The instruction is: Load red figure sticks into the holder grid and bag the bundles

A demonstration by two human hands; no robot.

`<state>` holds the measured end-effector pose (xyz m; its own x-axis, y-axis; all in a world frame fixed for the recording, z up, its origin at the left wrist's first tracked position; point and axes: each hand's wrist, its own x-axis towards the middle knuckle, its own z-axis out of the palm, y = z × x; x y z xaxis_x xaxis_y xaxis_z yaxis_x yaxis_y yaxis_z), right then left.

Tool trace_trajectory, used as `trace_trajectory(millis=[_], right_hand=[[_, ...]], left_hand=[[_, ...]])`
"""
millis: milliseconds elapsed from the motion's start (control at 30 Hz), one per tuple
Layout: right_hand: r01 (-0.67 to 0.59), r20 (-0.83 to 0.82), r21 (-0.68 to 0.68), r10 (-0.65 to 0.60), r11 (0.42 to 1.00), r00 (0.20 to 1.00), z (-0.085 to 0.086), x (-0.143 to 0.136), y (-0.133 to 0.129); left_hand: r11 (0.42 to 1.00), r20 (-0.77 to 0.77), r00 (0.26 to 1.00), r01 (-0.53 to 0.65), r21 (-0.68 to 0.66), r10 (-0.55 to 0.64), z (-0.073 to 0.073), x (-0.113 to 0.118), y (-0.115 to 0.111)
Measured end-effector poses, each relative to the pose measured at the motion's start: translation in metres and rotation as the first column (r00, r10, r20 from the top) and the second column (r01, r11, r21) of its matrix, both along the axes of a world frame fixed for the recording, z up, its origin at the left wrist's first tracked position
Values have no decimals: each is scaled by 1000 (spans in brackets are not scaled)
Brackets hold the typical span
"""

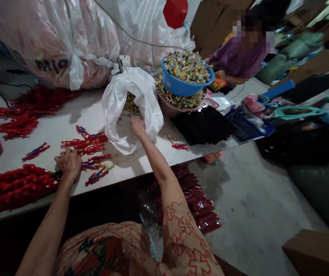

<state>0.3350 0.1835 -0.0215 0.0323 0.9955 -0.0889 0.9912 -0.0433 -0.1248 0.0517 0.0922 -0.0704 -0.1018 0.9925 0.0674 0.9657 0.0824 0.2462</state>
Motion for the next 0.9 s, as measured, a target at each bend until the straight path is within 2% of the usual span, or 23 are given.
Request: trace_trajectory(millis=[67, 133, 200, 267, 333, 433, 500, 567, 633, 700, 800, 900], right_hand=[[-31, 119, -83, 41, 996, 992, -8, 9, 14], [-52, 132, -105, 66, 993, 989, -19, 12, 19], [-55, 125, -97, 67, 994, 990, -26, 13, 18], [-63, 114, -83, 73, 995, 991, -28, 15, 17], [-64, 101, -67, 71, 996, 992, -24, 19, 18], [-46, -45, -54, 44, 997, 998, -16, 19, 19], [-49, -156, -72, 38, 996, 987, -15, 14, 17], [-73, -209, -106, 50, 992, 977, -18, 8, 10], [-85, -253, -142, 47, 986, 966, -23, 2, 3], [-53, -274, -160, 7, 986, 962, -28, -2, -4], [15, -167, -158, -41, 987, 985, -30, -6, -9], [-33, -58, -186, 22, 982, 998, -25, -10, -11]], left_hand=[[1000, 25, 1000, -6, -11, 6, 2, 0, -2], [1000, 94, 995, -15, -6, 16, 4, -1, -6], [999, 220, 975, -25, 38, 16, 5, -1, -11], [996, 410, 912, -38, 84, 1, 7, 2, -17], [997, 647, 762, -44, 57, -3, 9, 9, -24], [991, 916, 382, 9, -135, 121, 16, 27, -33], [967, 960, 166, 79, -243, 228, 23, 39, -39], [946, 955, 53, 130, -298, 293, 29, 49, -44], [933, 945, 14, 156, -325, 327, 32, 55, -48], [927, 942, 18, 173, -333, 335, 32, 57, -51], [929, 947, 33, 184, -320, 320, 28, 57, -53], [927, 946, 30, 187, -324, 324, 26, 58, -56]])
